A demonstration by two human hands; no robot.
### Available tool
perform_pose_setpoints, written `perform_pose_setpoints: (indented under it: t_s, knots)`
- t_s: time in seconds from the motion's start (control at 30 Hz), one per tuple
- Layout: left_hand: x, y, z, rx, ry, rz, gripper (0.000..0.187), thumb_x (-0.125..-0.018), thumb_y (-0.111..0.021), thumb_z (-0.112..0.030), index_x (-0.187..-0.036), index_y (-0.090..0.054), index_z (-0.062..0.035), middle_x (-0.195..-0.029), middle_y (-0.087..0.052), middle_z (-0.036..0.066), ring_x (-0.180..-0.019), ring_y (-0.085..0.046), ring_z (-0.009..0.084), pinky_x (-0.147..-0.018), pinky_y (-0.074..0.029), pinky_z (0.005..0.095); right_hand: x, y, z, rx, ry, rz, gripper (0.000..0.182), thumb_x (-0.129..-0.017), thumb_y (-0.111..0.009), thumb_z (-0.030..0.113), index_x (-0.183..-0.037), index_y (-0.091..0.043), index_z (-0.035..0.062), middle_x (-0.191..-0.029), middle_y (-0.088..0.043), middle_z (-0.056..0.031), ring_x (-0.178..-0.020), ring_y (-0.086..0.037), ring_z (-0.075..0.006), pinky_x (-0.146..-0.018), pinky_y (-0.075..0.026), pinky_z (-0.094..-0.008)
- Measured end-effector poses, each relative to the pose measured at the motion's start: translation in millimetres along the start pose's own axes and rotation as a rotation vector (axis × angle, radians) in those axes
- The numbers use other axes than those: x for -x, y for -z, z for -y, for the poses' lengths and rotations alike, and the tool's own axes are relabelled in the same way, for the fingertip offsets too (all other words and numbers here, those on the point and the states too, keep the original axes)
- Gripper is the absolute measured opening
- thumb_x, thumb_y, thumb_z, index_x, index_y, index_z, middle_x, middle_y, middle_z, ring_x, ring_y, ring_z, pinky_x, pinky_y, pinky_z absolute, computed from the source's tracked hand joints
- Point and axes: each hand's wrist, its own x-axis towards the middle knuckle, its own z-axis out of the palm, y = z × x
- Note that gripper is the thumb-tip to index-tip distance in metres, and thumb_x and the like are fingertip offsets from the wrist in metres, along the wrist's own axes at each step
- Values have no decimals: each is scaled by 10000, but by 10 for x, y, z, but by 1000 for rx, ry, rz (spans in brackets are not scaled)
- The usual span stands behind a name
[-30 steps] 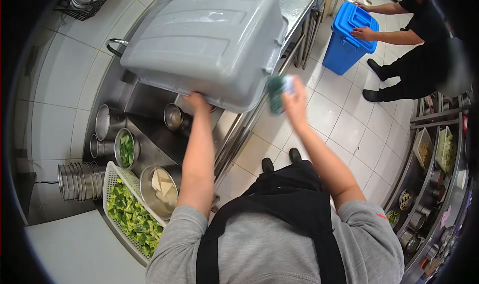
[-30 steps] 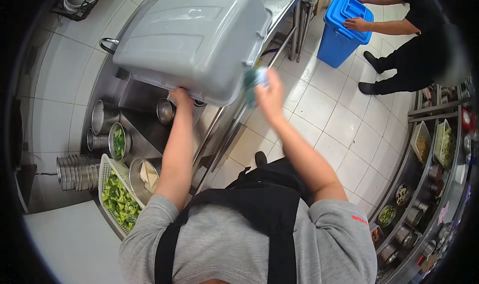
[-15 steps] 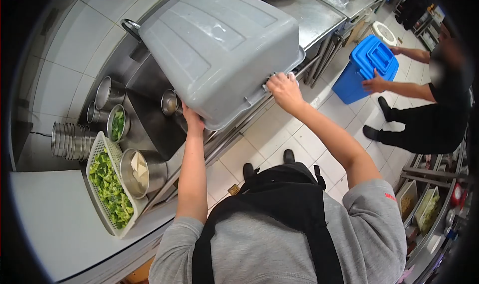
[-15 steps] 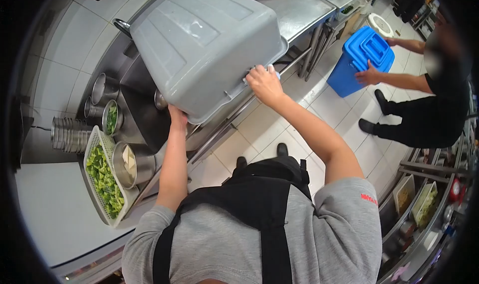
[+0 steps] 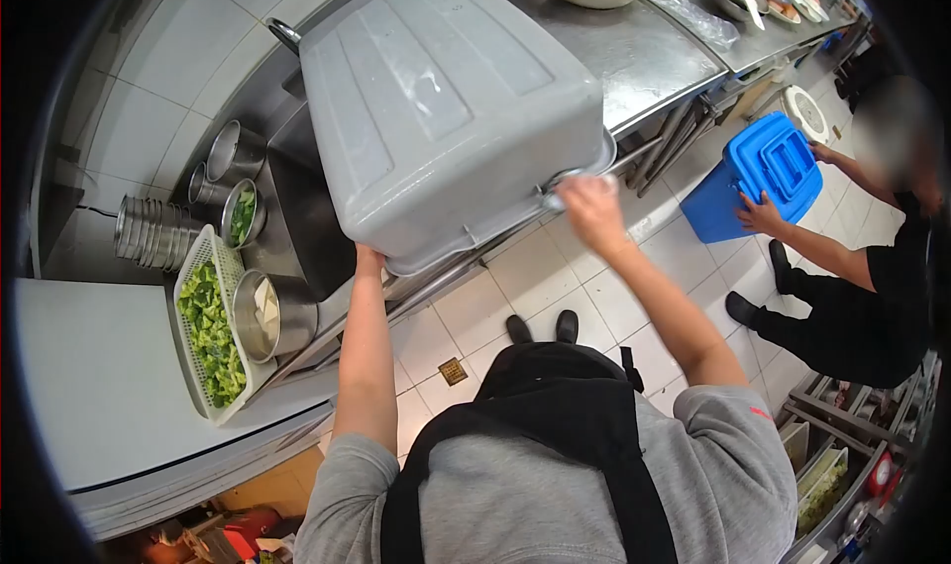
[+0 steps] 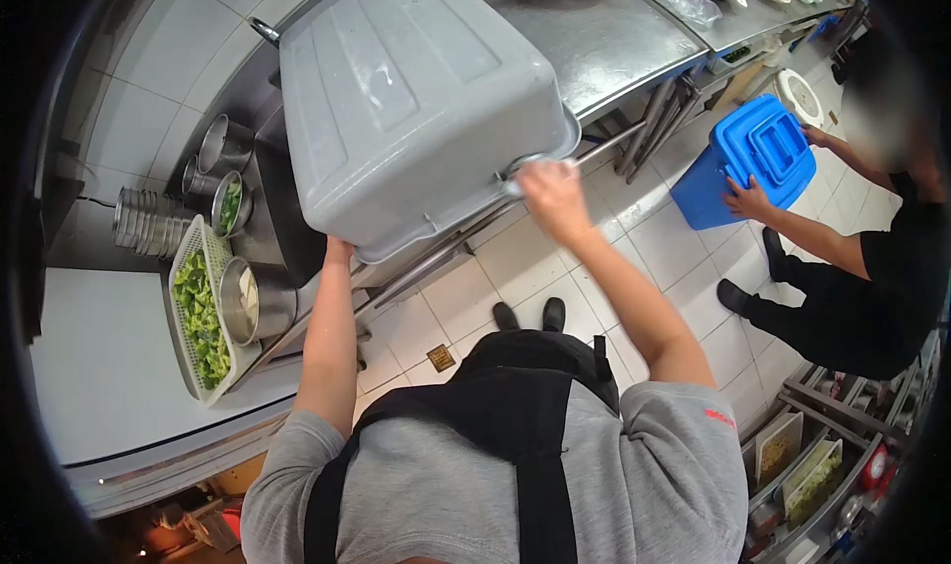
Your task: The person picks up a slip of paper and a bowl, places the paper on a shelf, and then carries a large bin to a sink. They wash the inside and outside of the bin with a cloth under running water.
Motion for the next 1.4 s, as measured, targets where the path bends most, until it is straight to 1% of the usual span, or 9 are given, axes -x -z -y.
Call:
perform_pose_setpoints:
  t_s: [0.13,0.3,0.4,0.5,0.6,0.77,0.87,1.07,1.4]
  knots:
    - [-9,-20,64,-44,-52,23,469,-881,-453,-325,-1287,-394,-96,-1228,-500,80,-1104,-494,223,-889,-434,385,-125,254,-994,112,-328,45,184,-682,-534,22,-859,-580,41,-911,-567,-110,-839,-527,-310,-670,-415,-413]
    - [-29,-101,174,-55,-88,30,458,-890,-431,-328,-1290,-393,-108,-1239,-494,77,-1117,-485,226,-901,-424,395,-991,310,-471,-548,-882,-418,300,-807,-510,122,-1066,-516,-32,-1037,-519,-227,-927,-521,-354,-799,-413,-405]
    - [-85,-102,129,-151,-84,115,444,-873,-471,-328,-1248,-445,-92,-1173,-544,80,-1054,-534,224,-849,-469,371,-1035,-155,265,-247,-761,-732,380,-839,-469,101,-1195,-429,-26,-1303,-352,-229,-1235,-308,-369,-1005,-271,-439]
    - [-40,-303,222,-91,-155,11,475,-880,-457,-347,-1282,-396,-101,-1238,-492,84,-1129,-475,232,-917,-410,395,-768,-460,1186,-281,-242,-386,347,-840,-436,38,-1180,-453,-32,-1293,-364,-229,-1263,-267,-375,-1063,-169,-435]
    - [-86,-38,78,-161,-87,287,488,-880,-463,-361,-1270,-405,-74,-1237,-490,87,-1126,-476,225,-912,-418,394,-1009,-281,441,-212,-115,-424,361,-803,-453,-13,-1163,-479,3,-1228,-448,-206,-1217,-342,-378,-1053,-205,-426]
    - [-10,-343,167,-122,-205,124,491,-867,-515,-310,-1267,-386,-56,-1219,-490,95,-1109,-480,232,-903,-408,391,-1344,-64,46,-58,-431,-731,315,-740,-471,-10,-1047,-539,-25,-1096,-538,-199,-1044,-494,-363,-934,-359,-439]
    - [-50,-239,136,-83,-150,152,495,-866,-518,-305,-1270,-379,-54,-1232,-479,94,-1116,-471,229,-903,-406,388,-1344,160,995,-320,64,-253,235,-767,-472,40,-971,-588,29,-1039,-576,-168,-996,-523,-346,-886,-395,-441]
    - [-118,-242,174,-98,-239,180,520,-864,-525,-311,-1285,-365,-50,-1236,-475,101,-1116,-471,227,-913,-401,381,-1733,334,-361,-53,-395,-205,203,-661,-579,110,-856,-574,52,-915,-547,-127,-872,-515,-324,-755,-420,-457]
    - [164,394,-585,-311,-472,-92,538,-913,-391,-392,-1284,-375,-3,-1253,-464,121,-1138,-453,243,-944,-359,361,-1291,517,945,-157,-203,-148,367,-595,-647,85,-948,-551,65,-1015,-514,-91,-1006,-459,-279,-832,-336,-420]
